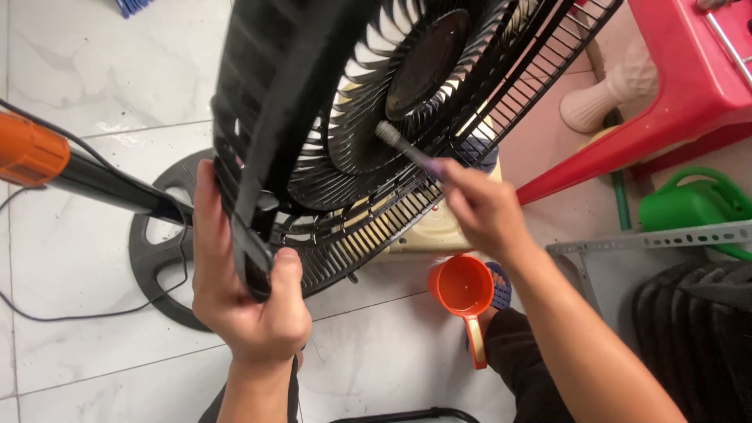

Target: Cleaning the slats of a plastic fan grill using a toothbrush and water

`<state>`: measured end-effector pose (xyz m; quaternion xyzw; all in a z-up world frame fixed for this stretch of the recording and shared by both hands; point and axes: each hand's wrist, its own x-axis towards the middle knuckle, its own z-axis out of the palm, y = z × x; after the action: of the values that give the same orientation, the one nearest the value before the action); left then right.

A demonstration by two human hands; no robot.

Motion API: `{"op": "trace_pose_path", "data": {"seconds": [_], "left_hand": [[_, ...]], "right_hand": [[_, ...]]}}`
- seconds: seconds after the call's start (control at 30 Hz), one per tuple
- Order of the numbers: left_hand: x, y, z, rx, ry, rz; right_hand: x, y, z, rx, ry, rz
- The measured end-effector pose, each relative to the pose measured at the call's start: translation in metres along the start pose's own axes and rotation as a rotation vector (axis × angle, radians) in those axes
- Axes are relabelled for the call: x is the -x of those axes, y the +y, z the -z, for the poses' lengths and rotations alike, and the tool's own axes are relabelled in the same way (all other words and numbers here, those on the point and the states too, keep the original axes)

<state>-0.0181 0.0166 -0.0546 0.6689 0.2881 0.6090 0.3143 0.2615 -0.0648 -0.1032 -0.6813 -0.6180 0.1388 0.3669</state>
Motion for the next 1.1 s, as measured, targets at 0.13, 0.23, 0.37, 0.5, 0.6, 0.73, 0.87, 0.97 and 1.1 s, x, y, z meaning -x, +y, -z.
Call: {"op": "trace_pose_path", "data": {"seconds": [0.13, 0.23, 0.37, 0.5, 0.6, 0.73, 0.87, 0.97, 1.1], "left_hand": [[-0.003, 0.006, -0.002, 0.001, 0.016, 0.020], [-0.005, 0.010, -0.007, 0.040, 0.002, 0.017], [-0.011, 0.015, -0.008, -0.006, 0.022, 0.046], [-0.006, 0.015, -0.006, -0.018, -0.003, 0.016], [-0.009, 0.013, -0.007, -0.020, 0.000, 0.002], [-0.009, 0.014, -0.007, 0.048, -0.024, -0.002], [-0.007, 0.014, -0.008, 0.035, 0.021, 0.055], [-0.008, 0.014, -0.007, 0.038, -0.017, -0.022], [-0.008, 0.013, -0.009, 0.069, -0.004, 0.017]], "right_hand": [[-0.001, -0.007, 0.004, 0.023, -0.057, 0.045], [-0.007, -0.011, 0.012, 0.101, 0.096, 0.119], [-0.003, -0.026, 0.006, 0.027, 0.081, 0.134], [0.000, -0.020, -0.012, -0.013, 0.076, 0.098], [-0.006, -0.014, -0.008, 0.018, 0.111, 0.103], [0.001, -0.013, -0.020, -0.135, -0.014, 0.067], [0.001, 0.022, -0.018, -0.127, 0.076, 0.124], [0.000, 0.000, -0.019, -0.157, 0.047, 0.139], [-0.005, -0.014, -0.007, -0.004, 0.029, 0.064]]}}
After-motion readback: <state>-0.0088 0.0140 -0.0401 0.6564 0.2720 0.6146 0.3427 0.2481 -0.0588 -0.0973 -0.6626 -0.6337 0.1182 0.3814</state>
